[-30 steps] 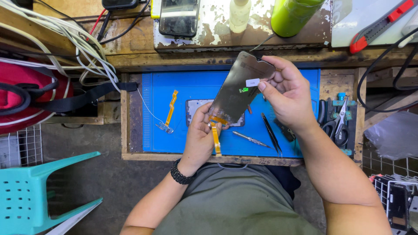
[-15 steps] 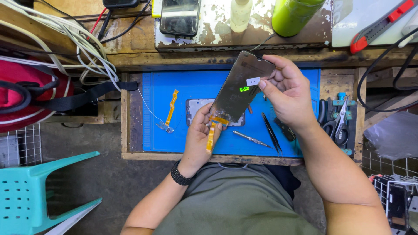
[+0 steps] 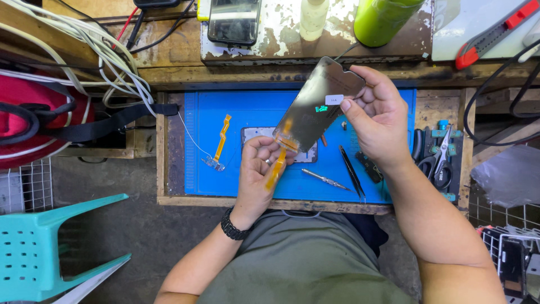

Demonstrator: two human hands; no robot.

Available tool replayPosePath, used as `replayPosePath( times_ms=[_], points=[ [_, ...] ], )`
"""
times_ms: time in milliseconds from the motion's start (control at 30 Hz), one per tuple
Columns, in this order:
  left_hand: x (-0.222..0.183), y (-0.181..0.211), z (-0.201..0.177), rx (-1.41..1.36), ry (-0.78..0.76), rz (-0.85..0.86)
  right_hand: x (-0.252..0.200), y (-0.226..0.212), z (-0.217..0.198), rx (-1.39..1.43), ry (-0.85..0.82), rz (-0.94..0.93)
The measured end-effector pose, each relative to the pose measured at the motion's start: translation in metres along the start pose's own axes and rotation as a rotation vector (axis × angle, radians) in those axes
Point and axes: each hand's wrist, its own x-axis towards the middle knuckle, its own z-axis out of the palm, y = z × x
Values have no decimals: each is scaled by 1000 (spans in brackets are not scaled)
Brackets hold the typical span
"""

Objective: The person uses a small metal tool to scrape adhesive residue from the back of a smartphone chassis. They then pick up a detached screen assembly, peel off a protective film, and align the screen with the chassis.

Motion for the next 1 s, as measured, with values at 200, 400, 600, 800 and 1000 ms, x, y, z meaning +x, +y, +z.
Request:
replayPosePath(
  times_ms=[200,400,600,800,1000],
  points=[
    [8,6,13,146,44,80,-6,0,5,-40,48,8],
    [21,10,12,-6,163,61,-12,3,3,38,49,-39],
    [27,10,12,-260,310,84,-12,-5,8,11,32,-31],
    [41,18,-5,-379,382,187,-7,-1,8,-36,-69,179],
    [40,23,-17,-315,423,205,-5,11,9,-171,-46,332]
  ],
)
